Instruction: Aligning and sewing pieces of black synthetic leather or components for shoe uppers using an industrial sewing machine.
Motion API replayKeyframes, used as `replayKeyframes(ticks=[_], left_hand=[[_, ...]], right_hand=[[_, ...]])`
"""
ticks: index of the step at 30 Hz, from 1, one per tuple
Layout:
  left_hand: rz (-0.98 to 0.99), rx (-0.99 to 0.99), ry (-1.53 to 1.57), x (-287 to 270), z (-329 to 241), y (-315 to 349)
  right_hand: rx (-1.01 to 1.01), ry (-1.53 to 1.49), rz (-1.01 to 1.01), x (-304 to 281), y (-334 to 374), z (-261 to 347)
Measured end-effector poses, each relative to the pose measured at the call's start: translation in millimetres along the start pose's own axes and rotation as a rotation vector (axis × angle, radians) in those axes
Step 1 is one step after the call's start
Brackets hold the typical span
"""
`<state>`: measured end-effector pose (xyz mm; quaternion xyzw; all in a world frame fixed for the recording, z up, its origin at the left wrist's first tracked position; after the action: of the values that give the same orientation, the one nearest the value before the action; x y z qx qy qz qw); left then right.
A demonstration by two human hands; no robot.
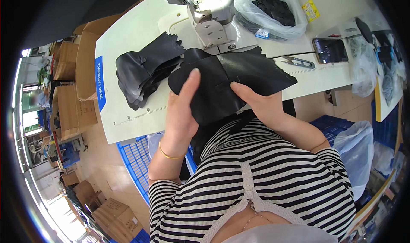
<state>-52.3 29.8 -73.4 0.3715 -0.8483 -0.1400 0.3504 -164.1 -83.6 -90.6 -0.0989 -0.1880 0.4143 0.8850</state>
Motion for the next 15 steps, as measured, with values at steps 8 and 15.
replayKeyframes(ticks=[8,15], left_hand=[[0.066,0.116,-0.248,5,2,4],[0.041,0.184,-0.311,9,1,5]], right_hand=[[-0.086,0.112,0.037,0,3,2],[-0.089,0.097,0.048,-1,7,2]])
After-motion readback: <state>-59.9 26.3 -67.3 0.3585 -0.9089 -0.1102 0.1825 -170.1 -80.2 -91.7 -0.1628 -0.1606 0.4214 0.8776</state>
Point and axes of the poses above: each hand's wrist, its own y-axis away from the middle knuckle, its own x-axis out of the palm, z = x × y, the point moved 6 cm from there along -y, towards the middle knuckle, and after that the axes turned 11 degrees about -x, right-handed, at the moved point
